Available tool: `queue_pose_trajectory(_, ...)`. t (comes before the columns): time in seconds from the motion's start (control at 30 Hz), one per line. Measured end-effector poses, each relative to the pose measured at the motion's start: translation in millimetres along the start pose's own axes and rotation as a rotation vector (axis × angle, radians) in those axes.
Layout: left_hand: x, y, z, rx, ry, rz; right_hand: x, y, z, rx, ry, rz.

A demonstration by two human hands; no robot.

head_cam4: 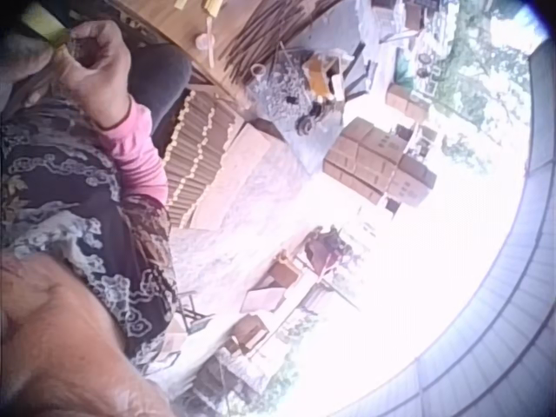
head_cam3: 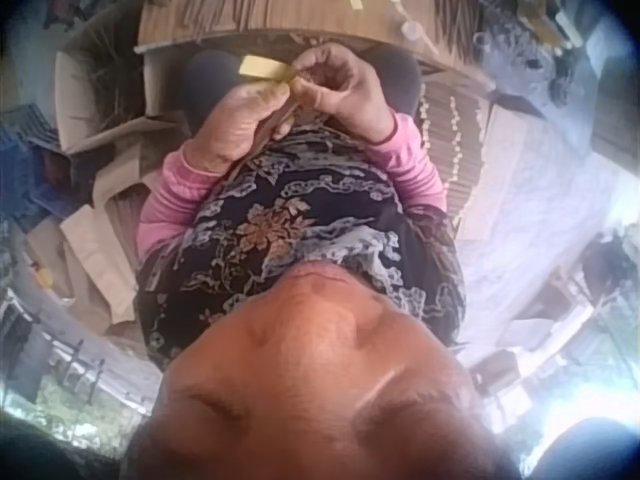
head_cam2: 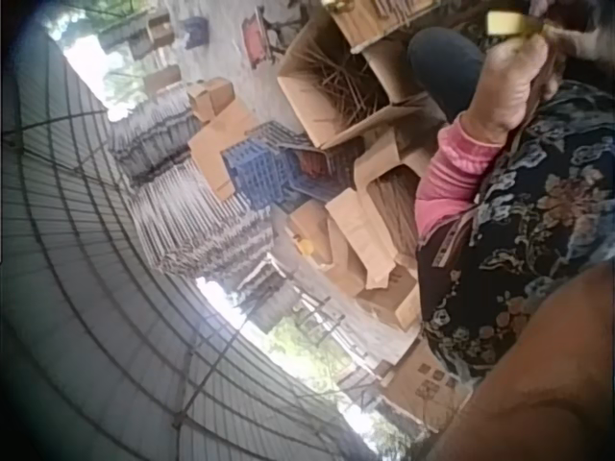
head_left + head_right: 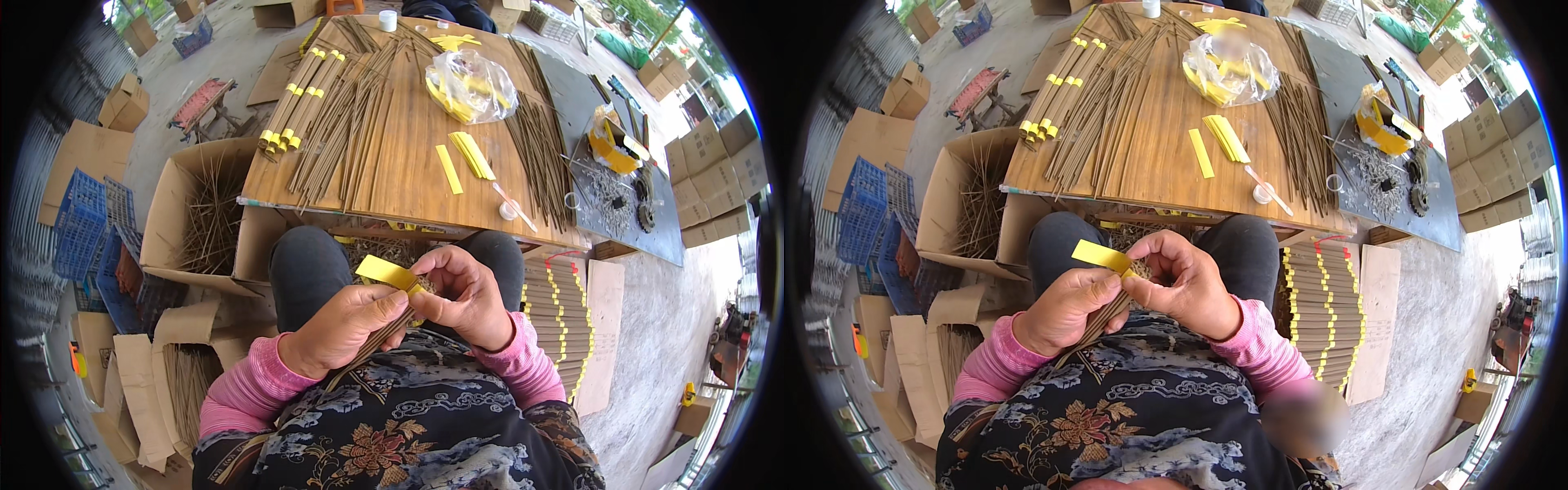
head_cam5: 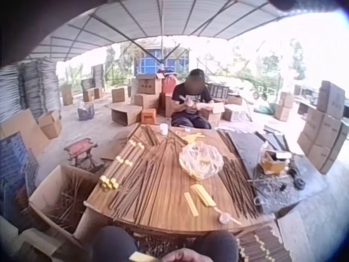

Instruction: The person gathers thin wooden sticks, aligns them into bundles, and secures them with yellow tape. They apply glue to the tape before wrapping it around the sticks to ensure the bundles stay together.

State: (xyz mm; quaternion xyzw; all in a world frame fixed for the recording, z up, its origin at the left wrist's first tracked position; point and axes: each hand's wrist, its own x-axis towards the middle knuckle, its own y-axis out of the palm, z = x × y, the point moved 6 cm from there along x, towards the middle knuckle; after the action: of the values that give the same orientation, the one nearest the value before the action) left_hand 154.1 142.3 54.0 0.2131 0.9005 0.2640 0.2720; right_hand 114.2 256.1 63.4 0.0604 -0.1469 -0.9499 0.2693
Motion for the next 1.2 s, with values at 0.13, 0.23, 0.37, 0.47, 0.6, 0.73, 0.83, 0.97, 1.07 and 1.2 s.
queue_pose_trajectory(0.13, -2, 1, 1, 0.07, -0.009, 0.018, -3, -2, 6, -0.151, -0.015, 0.002)
queue_pose_trajectory(0.23, -3, 3, -1, 0.053, -0.011, 0.016, -1, -4, 16, -0.412, -0.222, 0.014)
queue_pose_trajectory(0.37, -4, 4, 1, 0.046, -0.019, 0.024, 3, 3, 35, -0.625, -0.543, 0.109)
queue_pose_trajectory(0.47, -3, 7, 0, 0.13, -0.036, 0.052, 5, 3, 25, -0.501, -0.511, 0.256)
queue_pose_trajectory(0.6, -5, 14, -3, 0.144, -0.045, 0.035, 3, 4, 38, -0.633, -0.65, 0.224)
queue_pose_trajectory(0.73, -5, 8, -4, 0.186, -0.044, 0.051, 3, 0, 33, -0.617, -0.536, 0.218)
queue_pose_trajectory(0.83, -4, 5, -7, 0.172, -0.017, 0.013, 1, -2, 34, -0.667, -0.522, 0.113)
queue_pose_trajectory(0.97, -4, 1, -9, 0.174, 0.027, -0.059, -5, -2, 34, -0.806, -0.45, 0.021)
queue_pose_trajectory(1.07, -5, 2, -8, 0.219, 0.035, -0.061, -9, -2, 15, -0.258, 0.054, 0.054)
queue_pose_trajectory(1.2, -4, -1, -7, 0.191, 0.039, -0.079, -6, 5, 20, -0.077, 0.064, 0.107)
